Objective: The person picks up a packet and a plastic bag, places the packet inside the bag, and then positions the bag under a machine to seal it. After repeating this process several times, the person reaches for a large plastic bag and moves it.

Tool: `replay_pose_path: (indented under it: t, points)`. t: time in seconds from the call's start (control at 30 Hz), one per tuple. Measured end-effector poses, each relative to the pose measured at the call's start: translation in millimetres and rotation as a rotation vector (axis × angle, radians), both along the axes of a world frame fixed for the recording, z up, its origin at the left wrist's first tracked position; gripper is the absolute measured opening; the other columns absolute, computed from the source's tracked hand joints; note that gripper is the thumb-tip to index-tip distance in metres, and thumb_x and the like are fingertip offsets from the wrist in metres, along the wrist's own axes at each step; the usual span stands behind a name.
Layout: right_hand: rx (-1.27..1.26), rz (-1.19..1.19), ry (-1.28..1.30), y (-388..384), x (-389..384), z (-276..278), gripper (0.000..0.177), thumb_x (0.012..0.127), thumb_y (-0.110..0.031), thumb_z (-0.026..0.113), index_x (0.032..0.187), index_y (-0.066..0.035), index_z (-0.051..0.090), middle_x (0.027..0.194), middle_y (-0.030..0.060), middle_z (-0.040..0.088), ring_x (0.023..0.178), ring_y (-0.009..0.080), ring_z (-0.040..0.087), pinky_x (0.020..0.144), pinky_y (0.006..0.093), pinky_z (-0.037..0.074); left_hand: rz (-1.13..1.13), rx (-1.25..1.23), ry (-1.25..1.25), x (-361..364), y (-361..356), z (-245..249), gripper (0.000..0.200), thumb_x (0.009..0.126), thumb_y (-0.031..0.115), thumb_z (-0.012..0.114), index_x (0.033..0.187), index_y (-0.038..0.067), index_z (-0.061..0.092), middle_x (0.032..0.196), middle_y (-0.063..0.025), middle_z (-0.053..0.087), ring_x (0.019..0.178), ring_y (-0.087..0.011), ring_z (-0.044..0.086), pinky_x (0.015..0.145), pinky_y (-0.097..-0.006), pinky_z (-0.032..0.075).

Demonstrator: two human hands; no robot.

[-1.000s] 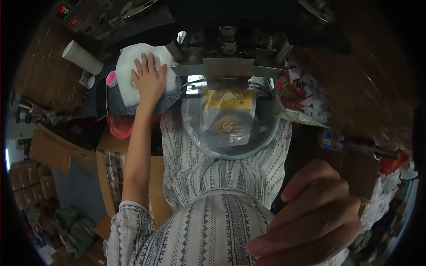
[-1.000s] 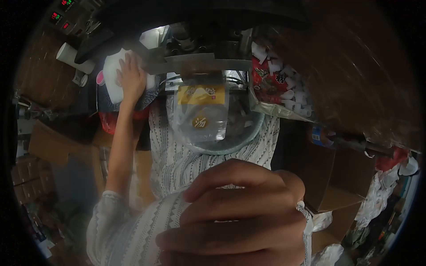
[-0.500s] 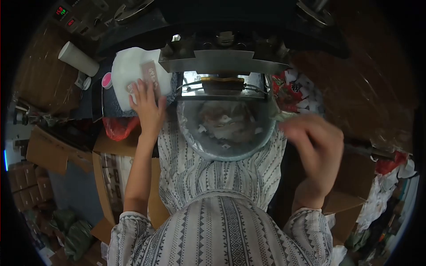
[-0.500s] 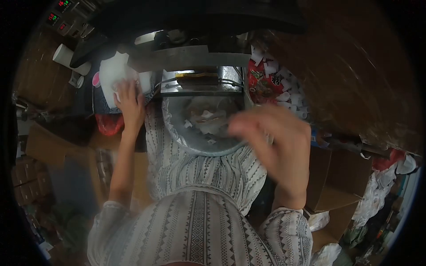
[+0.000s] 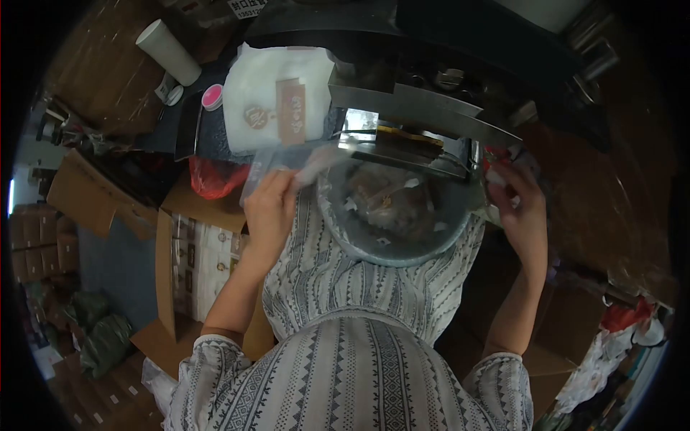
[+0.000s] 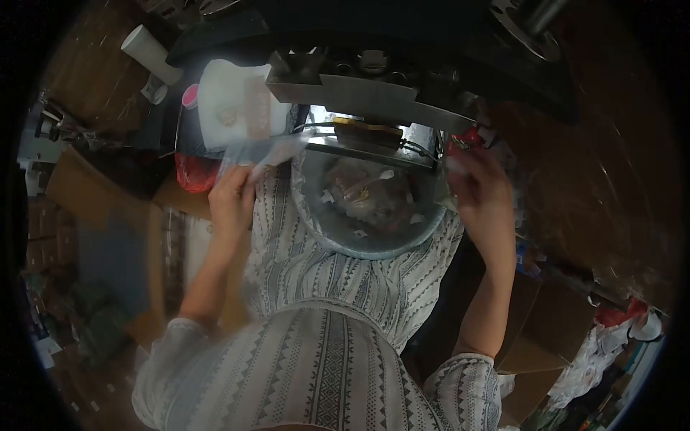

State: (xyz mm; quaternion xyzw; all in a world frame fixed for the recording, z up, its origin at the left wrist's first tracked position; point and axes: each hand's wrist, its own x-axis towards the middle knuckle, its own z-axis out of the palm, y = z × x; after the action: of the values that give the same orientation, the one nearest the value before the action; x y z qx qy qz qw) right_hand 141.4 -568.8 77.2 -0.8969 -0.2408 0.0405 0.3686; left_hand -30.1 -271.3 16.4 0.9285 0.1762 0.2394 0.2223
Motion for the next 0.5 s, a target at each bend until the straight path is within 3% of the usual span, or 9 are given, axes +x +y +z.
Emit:
replay_pose_path:
  t: [0.1,0.13,0.2,0.23,0.3,0.33,0.4,0.43,0.5]
  points:
    - [0.141,0.306,0.135,41.4,-28.0,12.5,0.026,0.080,-0.002,0.067,0.105,-0.002,0.064,0.095,0.0128,0.065,0.081,0.0266,0.062,0.073,0.0360,0.050,-0.081,0.004,-0.079,6.6,-26.3,14.0,0.016,0.077,0.000,0.065,0.092,0.006,0.066,0.085,-0.0100,0.062,0.071,-0.0312,0.062,0.059,-0.0362,0.048]
    - [0.141,0.306,0.132,49.2,-30.7,11.1,0.026,0.080,-0.002,0.067,0.105,-0.002,0.064,0.095,0.0128,0.065,0.081,0.0266,0.062,0.073,0.0360,0.050,-0.110,0.004,-0.092,8.7,-30.3,17.0,0.016,0.077,0.000,0.065,0.092,0.006,0.066,0.085,-0.0095,0.062,0.071,-0.0308,0.062,0.059,-0.0363,0.048]
    - [0.109,0.445,-0.268,61.3,-30.4,0.6,0.033,0.078,-0.001,0.067,0.110,-0.002,0.062,0.099,0.0157,0.064,0.083,0.0308,0.064,0.072,0.0373,0.051,-0.138,0.006,-0.105,8.3,-33.3,18.4,0.017,0.076,0.000,0.065,0.092,0.006,0.065,0.085,-0.0090,0.061,0.070,-0.0303,0.062,0.059,-0.0364,0.048]
    - [0.109,0.445,-0.268,62.8,-29.9,-3.6,0.033,0.078,-0.001,0.067,0.110,-0.002,0.062,0.099,0.0157,0.064,0.083,0.0308,0.064,0.072,0.0373,0.051,-0.229,-0.011,-0.071,6.6,-34.1,17.9,0.015,0.077,0.002,0.066,0.092,0.006,0.065,0.084,-0.0094,0.062,0.069,-0.0306,0.062,0.058,-0.0365,0.048]
    - [0.162,0.582,-0.147,64.5,-29.8,-9.6,0.028,0.081,-0.004,0.068,0.108,-0.003,0.064,0.095,0.0113,0.066,0.085,0.0212,0.064,0.074,0.0336,0.051,-0.322,-0.031,-0.035,5.1,-36.9,12.0,0.014,0.077,0.004,0.067,0.091,0.005,0.065,0.083,-0.0097,0.062,0.068,-0.0308,0.062,0.058,-0.0365,0.048]
    - [0.161,0.583,-0.145,64.4,-28.8,-9.4,0.028,0.081,-0.004,0.068,0.108,-0.003,0.064,0.095,0.0113,0.066,0.085,0.0212,0.064,0.074,0.0336,0.051,-0.374,-0.124,0.025,6.2,-41.2,3.9,0.012,0.080,0.006,0.066,0.091,0.005,0.066,0.081,-0.0102,0.062,0.068,-0.0316,0.062,0.057,-0.0365,0.048]
    - [0.153,0.466,0.200,62.6,-25.7,-8.4,0.033,0.080,-0.005,0.067,0.111,-0.002,0.061,0.097,0.0159,0.064,0.091,0.0322,0.063,0.076,0.0382,0.050,-0.474,-0.314,0.104,15.4,-48.4,-6.2,0.011,0.085,0.012,0.064,0.093,0.005,0.068,0.078,-0.0129,0.064,0.064,-0.0298,0.063,0.055,-0.0358,0.047]
    - [0.152,0.468,0.198,60.4,-23.1,-10.2,0.033,0.080,-0.005,0.067,0.111,-0.002,0.061,0.097,0.0159,0.064,0.091,0.0322,0.063,0.076,0.0382,0.050,-0.473,-0.314,0.101,23.9,-51.0,-13.2,0.011,0.085,0.012,0.064,0.093,0.005,0.068,0.078,-0.0129,0.064,0.064,-0.0298,0.063,0.055,-0.0358,0.047]
    - [0.172,0.218,0.018,51.0,-14.9,-15.5,0.029,0.083,-0.009,0.068,0.111,-0.004,0.062,0.096,0.0129,0.066,0.086,0.0210,0.064,0.073,0.0331,0.050,-0.311,-0.896,0.364,44.0,-54.9,-26.2,0.017,0.088,0.016,0.064,0.094,0.001,0.068,0.079,-0.0120,0.067,0.060,-0.0200,0.064,0.054,-0.0322,0.047]
